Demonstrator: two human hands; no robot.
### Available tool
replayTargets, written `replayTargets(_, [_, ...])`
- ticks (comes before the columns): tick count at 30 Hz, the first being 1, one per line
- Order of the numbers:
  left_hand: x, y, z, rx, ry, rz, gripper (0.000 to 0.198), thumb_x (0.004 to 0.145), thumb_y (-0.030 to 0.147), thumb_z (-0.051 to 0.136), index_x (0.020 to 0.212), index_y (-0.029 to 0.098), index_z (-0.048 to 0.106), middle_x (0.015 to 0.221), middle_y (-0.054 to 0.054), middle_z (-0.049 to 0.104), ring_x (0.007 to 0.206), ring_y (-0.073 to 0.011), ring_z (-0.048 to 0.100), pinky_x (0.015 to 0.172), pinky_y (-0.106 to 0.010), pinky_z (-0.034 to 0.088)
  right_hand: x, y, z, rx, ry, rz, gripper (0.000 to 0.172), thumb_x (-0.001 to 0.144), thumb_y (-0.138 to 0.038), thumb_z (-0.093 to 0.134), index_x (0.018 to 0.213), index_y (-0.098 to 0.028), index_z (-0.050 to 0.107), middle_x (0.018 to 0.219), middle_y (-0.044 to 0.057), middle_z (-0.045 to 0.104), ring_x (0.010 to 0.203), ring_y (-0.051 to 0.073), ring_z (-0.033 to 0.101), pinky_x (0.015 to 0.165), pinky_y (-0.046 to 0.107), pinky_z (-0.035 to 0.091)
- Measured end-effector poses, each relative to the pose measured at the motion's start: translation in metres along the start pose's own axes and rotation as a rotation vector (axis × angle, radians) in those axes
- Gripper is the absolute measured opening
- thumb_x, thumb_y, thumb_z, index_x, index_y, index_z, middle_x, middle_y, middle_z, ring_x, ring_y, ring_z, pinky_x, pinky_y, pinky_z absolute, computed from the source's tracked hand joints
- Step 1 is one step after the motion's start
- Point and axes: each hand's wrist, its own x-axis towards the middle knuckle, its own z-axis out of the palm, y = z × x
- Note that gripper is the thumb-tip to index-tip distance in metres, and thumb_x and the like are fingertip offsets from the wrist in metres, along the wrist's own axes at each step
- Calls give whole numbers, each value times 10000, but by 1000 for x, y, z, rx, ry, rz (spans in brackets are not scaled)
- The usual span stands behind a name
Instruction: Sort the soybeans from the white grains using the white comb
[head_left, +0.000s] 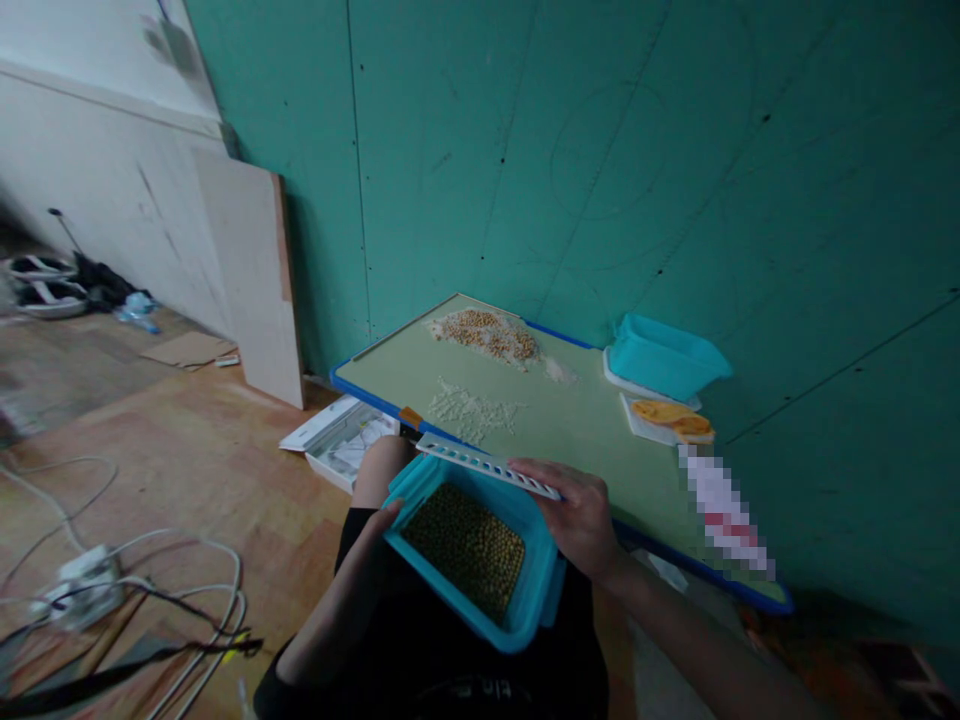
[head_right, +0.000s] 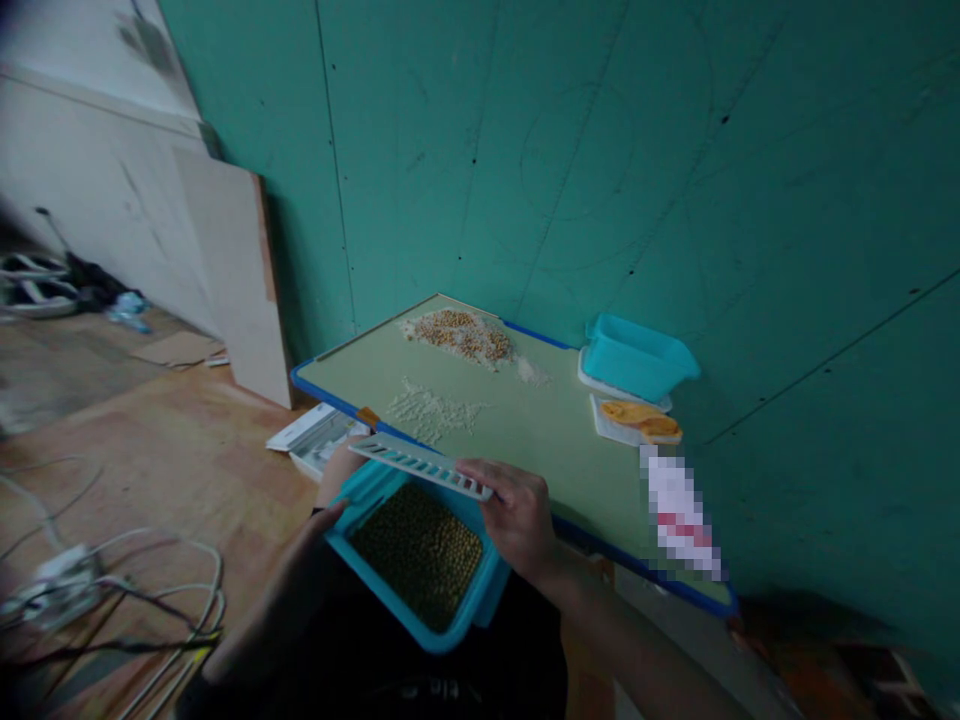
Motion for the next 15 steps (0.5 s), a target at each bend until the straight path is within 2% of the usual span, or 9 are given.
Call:
replayTargets(4, [7, 2, -2, 56, -5, -45, 318, 972, 309, 537, 1126, 145, 763, 1167, -256, 788, 1076, -396, 739, 867, -462, 555, 8, 7, 6, -36, -17, 80, 309, 970, -192, 648, 1181, -311, 841, 1136, 32, 851, 1017, 253, 833, 945, 396, 674])
replayTargets(8, [10, -1, -1, 72, -32, -59, 393, 986, 368, 551, 1192, 97, 747, 1135, -234, 785, 1049, -349, 733, 826, -409, 537, 16, 12, 9, -70, -19, 142, 294, 955, -214, 654, 1148, -316, 852, 1135, 25, 849, 1021, 271, 833, 954, 414, 674])
replayTargets(12, [21, -9, 5, 94, -67, -168, 312, 996, 342, 583, 1052, 111, 785, 1197, -262, 776, 1074, -332, 746, 856, -410, 558, 16, 16, 8, -138, 57, 171, 266, 949, -229, 669, 1108, -319, 862, 1104, 29, 853, 986, 287, 838, 913, 417, 688])
replayTargets(15, [24, -11, 7, 78, -77, -172, 259, 1013, 353, 624, 1030, 147, 780, 1157, -210, 789, 1065, -295, 755, 915, -455, 588, 16, 12, 13, -163, 76, 106, 342, 947, -163, 622, 1148, -319, 850, 1124, 25, 851, 1001, 267, 836, 938, 407, 685])
